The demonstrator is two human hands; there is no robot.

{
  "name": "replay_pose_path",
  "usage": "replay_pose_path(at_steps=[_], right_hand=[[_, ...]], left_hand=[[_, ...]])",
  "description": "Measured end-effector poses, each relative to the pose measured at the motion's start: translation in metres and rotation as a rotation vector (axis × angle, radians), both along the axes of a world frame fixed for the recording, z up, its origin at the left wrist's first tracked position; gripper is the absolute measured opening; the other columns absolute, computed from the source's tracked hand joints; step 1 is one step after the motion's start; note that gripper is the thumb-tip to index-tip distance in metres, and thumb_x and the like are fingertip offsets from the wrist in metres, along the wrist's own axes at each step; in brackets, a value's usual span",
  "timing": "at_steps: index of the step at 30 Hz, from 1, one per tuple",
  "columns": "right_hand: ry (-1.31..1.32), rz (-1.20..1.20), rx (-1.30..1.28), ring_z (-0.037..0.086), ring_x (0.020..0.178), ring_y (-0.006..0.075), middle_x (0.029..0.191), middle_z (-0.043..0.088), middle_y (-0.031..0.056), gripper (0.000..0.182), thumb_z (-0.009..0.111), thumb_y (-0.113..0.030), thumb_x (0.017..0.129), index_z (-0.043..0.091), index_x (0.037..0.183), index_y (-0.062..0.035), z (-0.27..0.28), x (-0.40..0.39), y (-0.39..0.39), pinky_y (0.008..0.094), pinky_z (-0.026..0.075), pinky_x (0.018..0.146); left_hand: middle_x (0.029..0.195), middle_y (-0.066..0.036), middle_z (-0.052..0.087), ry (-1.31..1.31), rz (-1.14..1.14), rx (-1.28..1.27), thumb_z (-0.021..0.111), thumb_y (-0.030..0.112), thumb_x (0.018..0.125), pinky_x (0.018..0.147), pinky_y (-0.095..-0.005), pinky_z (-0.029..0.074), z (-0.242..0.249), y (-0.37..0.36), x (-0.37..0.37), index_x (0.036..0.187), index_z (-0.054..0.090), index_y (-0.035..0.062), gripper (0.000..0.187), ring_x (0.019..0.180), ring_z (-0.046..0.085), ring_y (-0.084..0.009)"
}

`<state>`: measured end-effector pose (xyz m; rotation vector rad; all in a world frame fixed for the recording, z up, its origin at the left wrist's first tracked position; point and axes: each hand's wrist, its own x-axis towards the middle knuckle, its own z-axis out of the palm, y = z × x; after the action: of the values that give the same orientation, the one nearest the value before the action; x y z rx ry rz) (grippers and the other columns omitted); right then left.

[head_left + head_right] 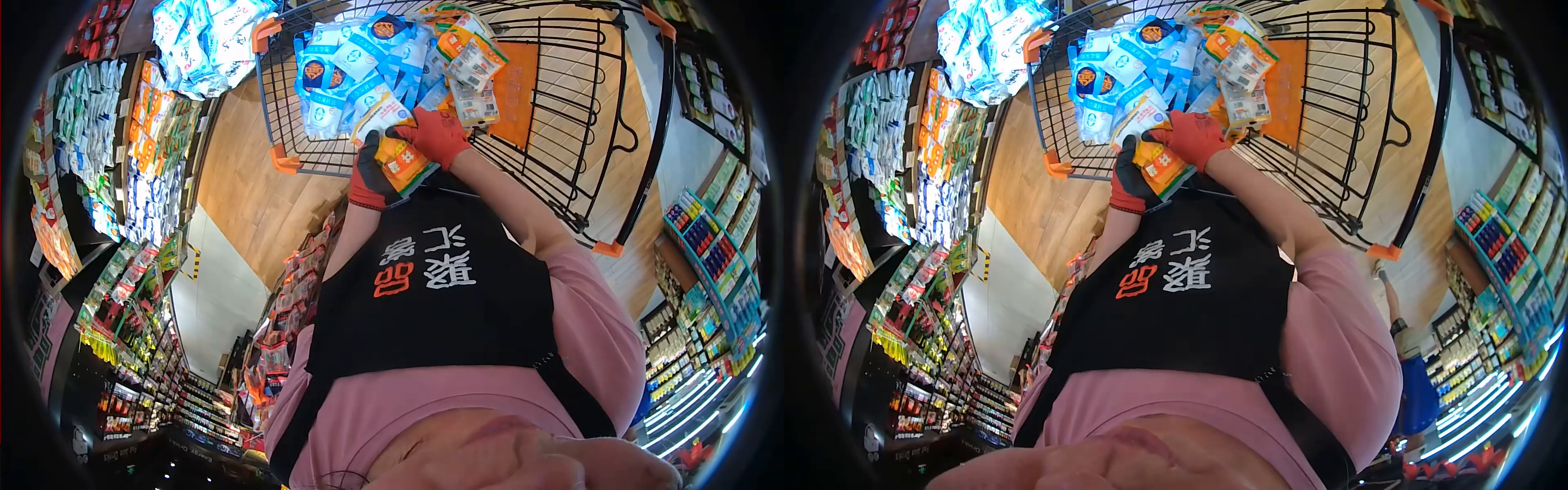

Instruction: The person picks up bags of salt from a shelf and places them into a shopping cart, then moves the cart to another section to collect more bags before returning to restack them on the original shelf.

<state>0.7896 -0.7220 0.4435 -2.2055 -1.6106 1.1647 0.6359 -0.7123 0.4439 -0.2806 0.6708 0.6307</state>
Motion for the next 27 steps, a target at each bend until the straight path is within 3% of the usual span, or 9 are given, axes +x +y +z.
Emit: replay_pose_path(at_steps=[4,7,9,11,17,21,22,24,27], right_hand=[[-0.029,0.018,-0.123,0.06,0.082,0.0357,0.082,0.062,0.0179,0.052,0.052,-0.057,0.077,0.058,0.089,-0.0067,-0.016,0.036,0.01,0.0431,0.044,0.074],[-0.098,-0.157,-0.064,0.057,0.093,0.0322,0.097,0.061,0.0174,0.056,0.054,-0.058,0.075,0.056,0.099,-0.0073,-0.068,0.104,0.022,0.0414,0.045,0.076],[-0.484,0.032,-0.041,0.05,0.108,0.0285,0.112,0.056,0.0147,0.062,0.056,-0.055,0.073,0.05,0.111,-0.006,-0.101,0.153,0.039,0.041,0.042,0.084],[-0.768,0.135,-0.004,0.042,0.115,0.0272,0.119,0.053,0.0106,0.073,0.06,-0.054,0.069,0.044,0.119,-0.0039,-0.128,0.183,0.056,0.041,0.036,0.091],[-0.637,0.219,-0.419,0.044,0.114,0.0268,0.117,0.055,0.011,0.081,0.073,-0.047,0.058,0.046,0.119,-0.001,-0.181,0.201,0.105,0.0381,0.035,0.094],[-0.528,0.11,-0.344,0.058,0.096,0.0265,0.095,0.064,0.0127,0.061,0.077,-0.04,0.054,0.059,0.102,-0.0061,-0.19,0.212,0.109,0.0374,0.046,0.08],[-0.55,0.125,-0.275,0.062,0.074,0.0227,0.081,0.065,0.0104,0.055,0.077,-0.033,0.057,0.058,0.1,-0.0049,-0.203,0.219,0.106,0.0346,0.048,0.065],[-0.305,0.026,-0.344,0.059,0.091,0.027,0.096,0.063,0.0125,0.055,0.076,-0.03,0.058,0.058,0.103,-0.0052,-0.21,0.227,0.105,0.0365,0.046,0.077],[0.084,-0.164,-0.405,0.06,0.088,0.0256,0.094,0.064,0.013,0.047,0.072,-0.025,0.062,0.06,0.103,-0.0062,-0.201,0.213,0.093,0.0355,0.046,0.076]], left_hand=[[0.108,-0.012,0.057,0.195,-0.023,0.0,0.053,0.024,0.086,0.089,-0.0399,0.044,-0.037,-0.009,-0.008,0.112,0.051,0.0011,0.034,0.101,0.055,-0.0253],[0.11,-0.013,0.056,0.576,-0.102,0.401,0.053,0.017,0.086,0.087,-0.0391,0.046,-0.111,-0.036,-0.044,0.111,0.052,-0.0002,0.031,0.1,0.056,-0.0237],[0.11,-0.014,0.056,0.638,-0.097,0.432,0.054,0.012,0.084,0.086,-0.0395,0.047,-0.119,-0.039,-0.053,0.109,0.052,-0.0006,0.029,0.099,0.057,-0.0229],[0.11,-0.014,0.056,0.4,0.033,0.05,0.055,0.012,0.083,0.086,-0.0413,0.047,-0.093,-0.025,-0.046,0.112,0.051,0.0006,0.031,0.1,0.057,-0.0243],[0.117,-0.015,0.053,0.194,0.146,-0.093,0.056,0.013,0.079,0.092,-0.0483,0.042,-0.065,-0.019,-0.017,0.116,0.049,0.003,0.039,0.106,0.053,-0.0324],[0.109,-0.012,0.057,0.207,0.14,-0.045,0.057,0.011,0.076,0.093,-0.0475,0.041,-0.092,-0.025,-0.017,0.104,0.056,0.0023,0.03,0.106,0.052,-0.03],[0.107,-0.012,0.057,0.204,0.15,-0.005,0.057,0.011,0.076,0.093,-0.0468,0.041,-0.097,-0.025,-0.016,0.103,0.057,0.0022,0.028,0.105,0.053,-0.0289],[0.1,-0.011,0.059,0.244,0.147,-0.007,0.057,0.008,0.074,0.091,-0.0422,0.043,-0.115,-0.027,-0.019,0.096,0.058,0.0009,0.022,0.101,0.055,-0.0249],[0.1,-0.012,0.059,0.324,0.066,0.121,0.056,0.007,0.075,0.089,-0.0399,0.044,-0.146,-0.035,-0.03,0.095,0.057,0.0,0.021,0.1,0.055,-0.0227]])
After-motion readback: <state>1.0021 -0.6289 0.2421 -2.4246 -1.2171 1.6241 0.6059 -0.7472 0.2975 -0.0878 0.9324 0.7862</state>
